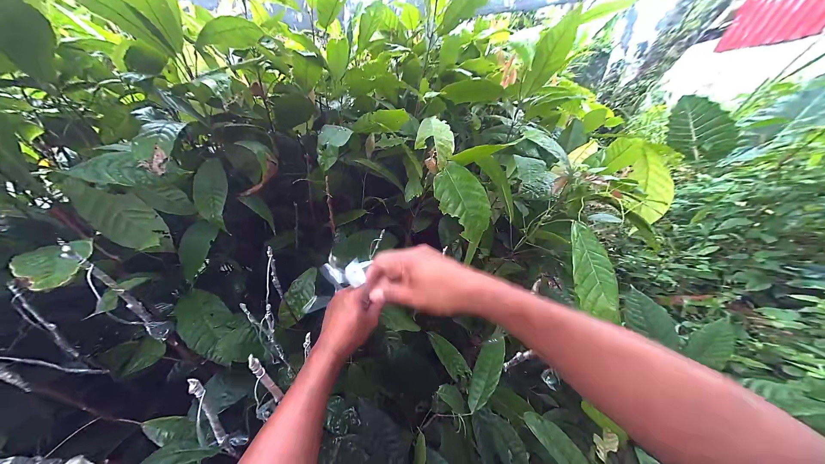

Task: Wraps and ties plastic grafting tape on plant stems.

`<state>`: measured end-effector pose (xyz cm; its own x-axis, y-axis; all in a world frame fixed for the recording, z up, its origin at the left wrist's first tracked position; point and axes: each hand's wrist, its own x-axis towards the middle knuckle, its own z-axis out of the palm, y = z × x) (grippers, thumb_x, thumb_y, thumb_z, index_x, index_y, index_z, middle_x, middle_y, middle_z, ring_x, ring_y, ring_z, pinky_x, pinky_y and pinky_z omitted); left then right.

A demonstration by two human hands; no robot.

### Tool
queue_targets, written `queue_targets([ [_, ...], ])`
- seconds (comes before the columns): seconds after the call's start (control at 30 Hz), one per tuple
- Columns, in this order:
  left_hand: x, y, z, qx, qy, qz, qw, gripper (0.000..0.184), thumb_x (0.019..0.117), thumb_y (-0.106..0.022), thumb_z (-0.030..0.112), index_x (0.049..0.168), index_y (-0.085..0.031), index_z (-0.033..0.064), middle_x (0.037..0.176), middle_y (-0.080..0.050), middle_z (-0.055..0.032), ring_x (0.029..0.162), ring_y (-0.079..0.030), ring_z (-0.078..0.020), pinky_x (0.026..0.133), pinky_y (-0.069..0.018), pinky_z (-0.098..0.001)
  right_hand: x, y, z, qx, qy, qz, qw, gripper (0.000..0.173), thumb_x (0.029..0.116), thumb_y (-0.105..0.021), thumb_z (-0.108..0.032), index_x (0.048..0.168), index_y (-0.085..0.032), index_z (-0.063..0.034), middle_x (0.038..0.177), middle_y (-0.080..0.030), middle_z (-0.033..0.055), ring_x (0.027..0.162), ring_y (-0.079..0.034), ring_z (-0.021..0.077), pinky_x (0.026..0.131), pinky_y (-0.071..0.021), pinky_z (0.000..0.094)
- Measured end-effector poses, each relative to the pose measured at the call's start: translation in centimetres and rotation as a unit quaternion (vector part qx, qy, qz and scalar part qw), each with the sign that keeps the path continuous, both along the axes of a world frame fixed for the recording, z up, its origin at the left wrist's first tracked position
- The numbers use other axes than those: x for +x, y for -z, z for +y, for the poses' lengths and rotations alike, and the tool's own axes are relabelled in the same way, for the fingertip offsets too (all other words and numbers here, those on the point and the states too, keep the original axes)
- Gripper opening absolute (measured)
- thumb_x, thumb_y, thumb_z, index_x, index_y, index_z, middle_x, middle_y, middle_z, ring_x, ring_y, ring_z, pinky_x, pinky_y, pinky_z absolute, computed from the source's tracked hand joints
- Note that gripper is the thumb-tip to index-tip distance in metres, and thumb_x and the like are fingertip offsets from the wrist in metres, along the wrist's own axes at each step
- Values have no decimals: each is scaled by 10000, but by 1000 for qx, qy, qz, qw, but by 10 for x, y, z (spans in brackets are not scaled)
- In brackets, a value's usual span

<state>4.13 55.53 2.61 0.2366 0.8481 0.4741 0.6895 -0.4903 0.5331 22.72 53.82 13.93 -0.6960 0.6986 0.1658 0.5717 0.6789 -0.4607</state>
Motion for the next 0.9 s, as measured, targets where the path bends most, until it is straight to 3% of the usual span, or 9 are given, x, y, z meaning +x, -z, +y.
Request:
queue_targets([
  [0.07,3,-4,-4,-21,25,36,999,315,1052,-547,333,1166,-755,126,981,-754,-100,905,-722,-263,857,-555,-551,11,0,25,33,7,-17,999,318,1015,-583,-36,1330,-611,-67,1176,-735,102,989,-719,218,873,-582,460],
  [0.17,-2,-4,-2,19,-2,4,1000,380,1039,-533,421,1161,-758,140,922,-758,-45,783,-720,-189,774,-592,-480,12,16,33,174,72,-116,975,199,1002,-624,-139,1190,-647,-79,937,-718,133,879,-715,337,768,-563,570],
  [0.33,-11,-5,0,63,-65,-43,995,335,1037,-537,360,1097,-769,125,841,-740,-22,700,-688,-148,700,-577,-421,23,10,15,-81,83,-6,993,197,1040,-606,-183,1184,-697,-84,740,-625,34,593,-572,96,582,-502,275],
  [0.47,-4,-8,-3,6,-34,-22,999,328,1041,-553,349,1141,-774,129,953,-761,-67,896,-722,-215,869,-562,-507,18,0,3,-191,-10,222,956,154,1022,-593,-78,1153,-667,-44,729,-610,-6,529,-483,14,481,-388,169],
  [0.6,3,-3,-7,-9,10,-17,1000,332,1042,-544,354,1145,-758,122,902,-749,-42,792,-712,-162,782,-592,-429,31,27,54,-129,54,140,980,414,975,-627,-42,1379,-537,-56,1306,-688,91,961,-693,177,763,-565,384],
  [0.67,-6,-6,-7,-7,-11,-58,998,306,1050,-543,311,1166,-753,121,879,-752,-10,704,-701,-106,710,-604,-354,18,43,46,-61,86,0,994,368,1003,-645,-142,1348,-576,-35,1235,-704,136,1088,-701,261,961,-555,490],
  [0.77,-5,-12,-6,3,-60,-75,995,263,1033,-565,247,1116,-765,98,881,-748,-22,727,-687,-102,724,-578,-353,-19,33,-12,83,87,-164,979,282,1074,-432,-109,1248,-607,26,1121,-676,251,1056,-679,432,863,-537,602],
  [0.83,2,-8,-8,9,-37,-52,998,230,993,-576,198,1007,-755,54,859,-731,-89,813,-702,-191,786,-553,-461,-32,11,-27,142,78,-210,964,239,1027,-490,-43,1172,-669,23,1188,-648,236,1036,-670,429,789,-555,583],
  [0.9,3,1,-8,-15,27,-50,998,228,1006,-600,224,1049,-745,54,830,-707,-51,723,-654,-131,711,-550,-367,-24,4,9,160,73,-194,965,164,1014,-609,-119,1095,-738,-60,1272,-609,180,1018,-660,382,785,-563,571],
])
